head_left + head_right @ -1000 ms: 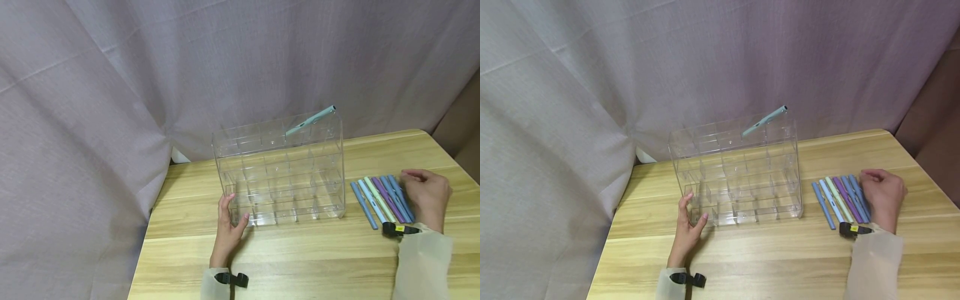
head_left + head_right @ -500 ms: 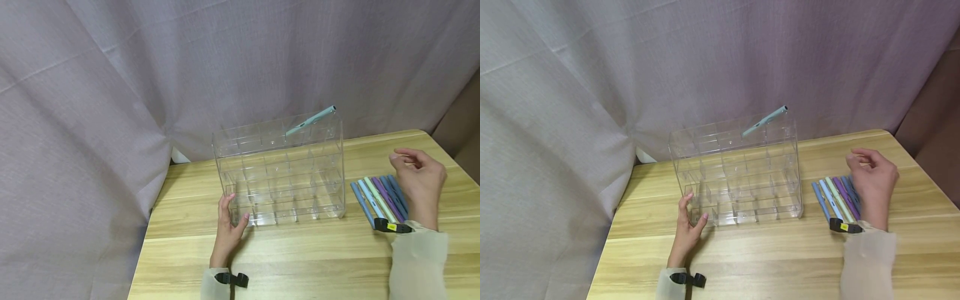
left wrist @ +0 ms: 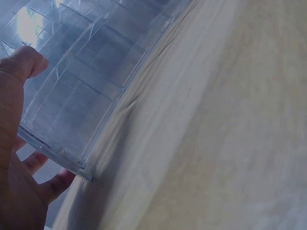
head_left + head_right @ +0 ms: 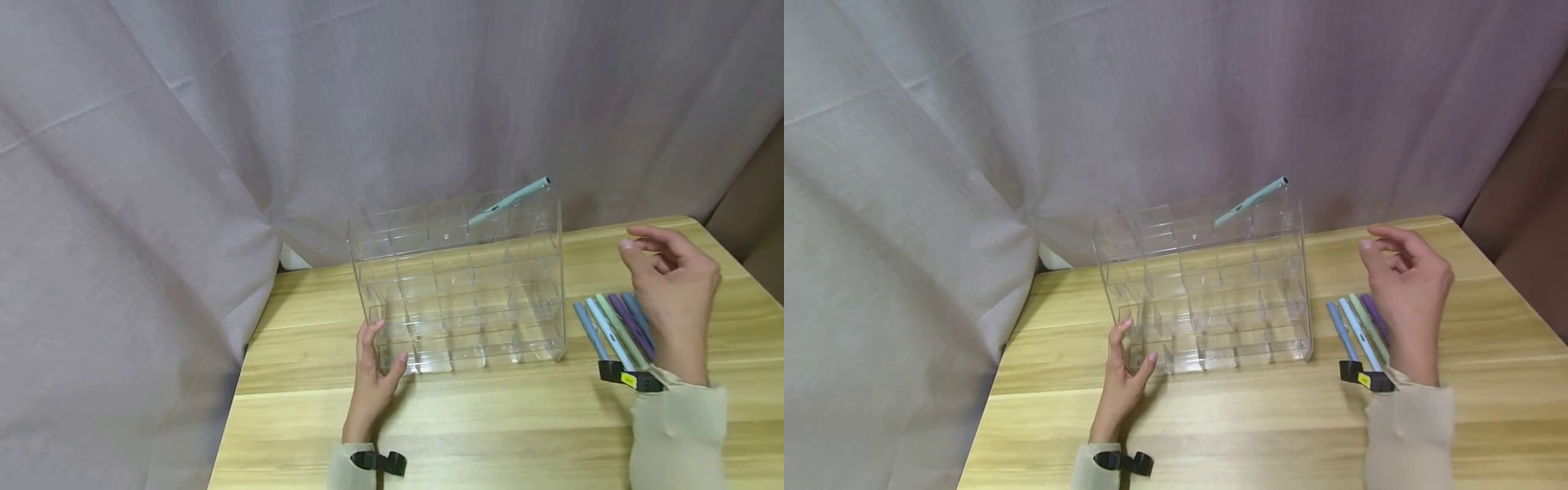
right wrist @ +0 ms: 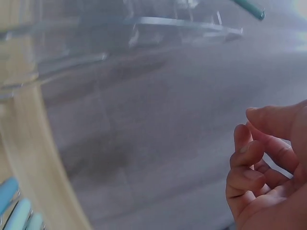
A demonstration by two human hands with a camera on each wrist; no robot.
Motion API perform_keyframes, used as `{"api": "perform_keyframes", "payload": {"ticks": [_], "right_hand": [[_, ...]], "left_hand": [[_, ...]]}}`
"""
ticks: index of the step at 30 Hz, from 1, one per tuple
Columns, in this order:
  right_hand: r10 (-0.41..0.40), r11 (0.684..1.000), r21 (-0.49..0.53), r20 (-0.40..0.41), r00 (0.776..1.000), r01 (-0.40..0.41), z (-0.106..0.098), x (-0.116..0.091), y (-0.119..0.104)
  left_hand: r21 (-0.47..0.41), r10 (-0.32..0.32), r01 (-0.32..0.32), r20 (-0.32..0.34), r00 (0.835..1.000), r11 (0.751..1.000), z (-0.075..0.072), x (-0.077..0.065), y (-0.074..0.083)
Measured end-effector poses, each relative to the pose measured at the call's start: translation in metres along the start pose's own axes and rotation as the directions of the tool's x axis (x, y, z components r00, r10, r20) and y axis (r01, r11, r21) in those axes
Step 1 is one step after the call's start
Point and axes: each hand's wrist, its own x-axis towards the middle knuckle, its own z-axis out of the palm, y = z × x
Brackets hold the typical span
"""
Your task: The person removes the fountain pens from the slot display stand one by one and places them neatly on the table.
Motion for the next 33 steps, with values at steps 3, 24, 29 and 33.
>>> {"api": "perform_keyframes", "payload": {"ticks": [3, 24, 29, 33], "right_hand": [[-0.052, 0.999, 0.004, -0.004, 0.999, 0.052, 0.006, -0.005, -0.011], [-0.346, 0.931, 0.177, 0.155, 0.925, 0.319, 0.059, 0.002, -0.065], [-0.339, 0.938, 0.153, 0.194, 0.921, 0.313, 0.065, 0.003, -0.071], [-0.336, 0.939, 0.155, 0.208, 0.919, 0.308, 0.070, 0.004, -0.073]], "left_hand": [[-0.016, -0.007, 0.007, 0.001, 1.000, 1.000, 0.000, 0.000, 0.000], [-0.017, -0.010, 0.010, -0.005, 1.000, 1.000, 0.000, -0.003, 0.001], [-0.011, 0.000, -0.001, -0.010, 1.000, 1.000, 0.002, -0.001, 0.001], [-0.018, 0.003, -0.003, -0.012, 1.000, 1.000, 0.003, -0.001, 0.002]]}}
